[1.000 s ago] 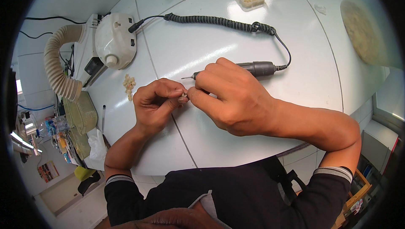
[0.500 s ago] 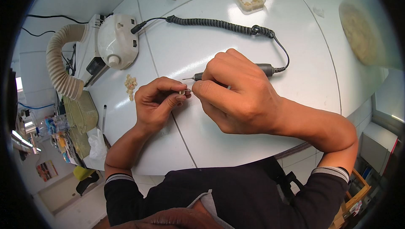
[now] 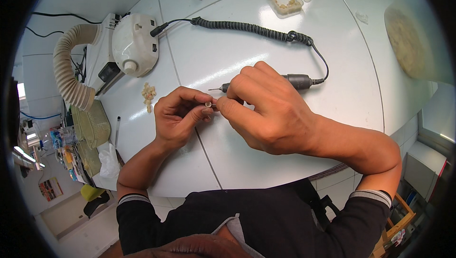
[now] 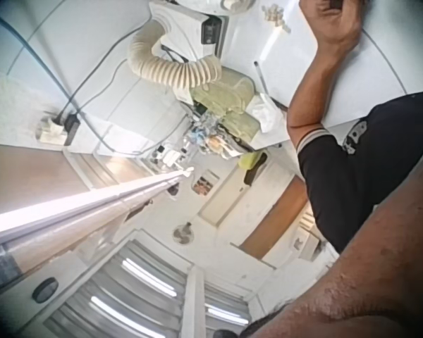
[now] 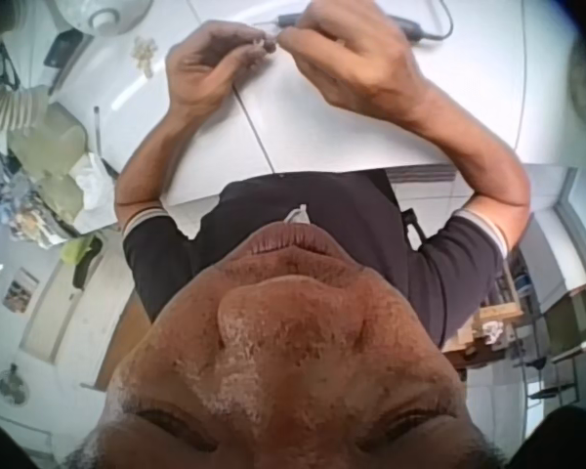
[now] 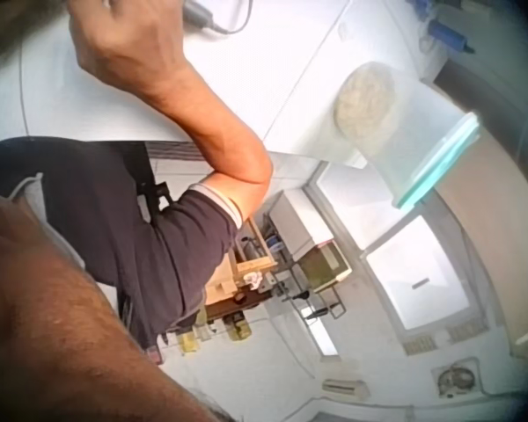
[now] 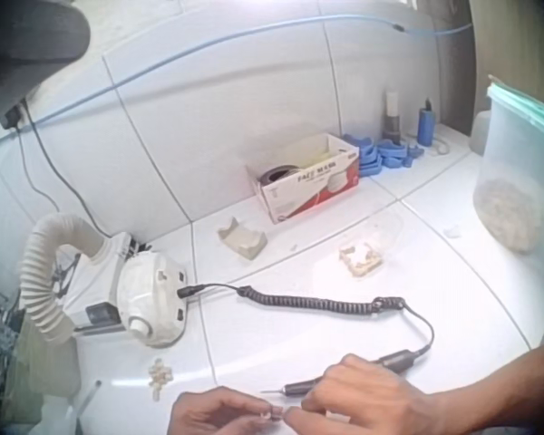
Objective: The person holds a small dental prosthetic by hand and uses a handheld rotary tool to polish the surface, subsequently cleaning the item with a thin wire tool.
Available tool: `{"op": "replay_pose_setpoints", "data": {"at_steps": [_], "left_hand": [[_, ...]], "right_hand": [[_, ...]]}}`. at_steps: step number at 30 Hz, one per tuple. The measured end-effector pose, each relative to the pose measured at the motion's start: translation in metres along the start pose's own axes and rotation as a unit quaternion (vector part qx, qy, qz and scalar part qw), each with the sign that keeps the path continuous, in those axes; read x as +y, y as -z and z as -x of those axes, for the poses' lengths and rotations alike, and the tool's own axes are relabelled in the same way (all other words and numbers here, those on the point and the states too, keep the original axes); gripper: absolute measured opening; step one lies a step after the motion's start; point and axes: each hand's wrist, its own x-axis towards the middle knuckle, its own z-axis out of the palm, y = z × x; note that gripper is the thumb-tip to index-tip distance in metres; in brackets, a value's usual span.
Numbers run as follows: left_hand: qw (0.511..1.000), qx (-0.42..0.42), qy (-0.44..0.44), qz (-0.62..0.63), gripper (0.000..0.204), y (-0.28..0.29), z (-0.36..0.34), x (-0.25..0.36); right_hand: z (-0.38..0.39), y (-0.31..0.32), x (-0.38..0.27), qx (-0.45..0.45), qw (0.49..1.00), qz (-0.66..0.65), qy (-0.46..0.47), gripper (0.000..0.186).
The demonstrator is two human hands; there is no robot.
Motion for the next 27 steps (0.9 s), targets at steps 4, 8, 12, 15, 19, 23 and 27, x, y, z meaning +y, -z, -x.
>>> {"op": "replay_pose_setpoints", "data": {"at_steps": [4, 8, 12, 15, 19, 23, 27], "left_hand": [[1.000, 0.001, 0.005, -0.017, 0.017, 0.0001, 0.0007, 0.0005], [0.999, -0.001, -0.009, -0.032, 0.018, -0.0010, -0.0002, 0.0004], [1.000, 0.017, 0.000, -0.005, 0.016, -0.0040, 0.0001, 0.0010], [1.000, 0.008, -0.007, -0.019, 0.015, -0.0009, 0.0009, -0.0009], [1.000, 0.007, -0.007, -0.020, 0.013, -0.0022, 0.0000, -0.0012], [0.998, -0.003, -0.008, -0.061, 0.014, -0.0025, -0.0005, 0.0000], [0.999, 0.013, -0.003, -0.043, 0.014, -0.0031, 0.0021, -0.0011]], "right_hand": [[0.0004, 0.0002, 0.0000, -0.012, 1.000, -0.002, -0.002, 0.022], [0.0006, 0.0000, 0.0002, -0.021, 1.000, 0.002, -0.007, 0.022], [0.0022, -0.0064, 0.0024, -0.013, 1.000, -0.011, -0.001, 0.027], [0.0031, -0.0059, 0.0036, -0.016, 1.000, -0.020, 0.006, 0.034], [0.0028, -0.0041, 0.0012, -0.050, 0.999, 0.000, -0.016, 0.019], [0.0066, -0.0053, -0.0001, -0.071, 0.997, -0.023, -0.003, 0.017], [0.0032, -0.0064, -0.0017, -0.047, 0.999, -0.017, -0.016, 0.015]]}}
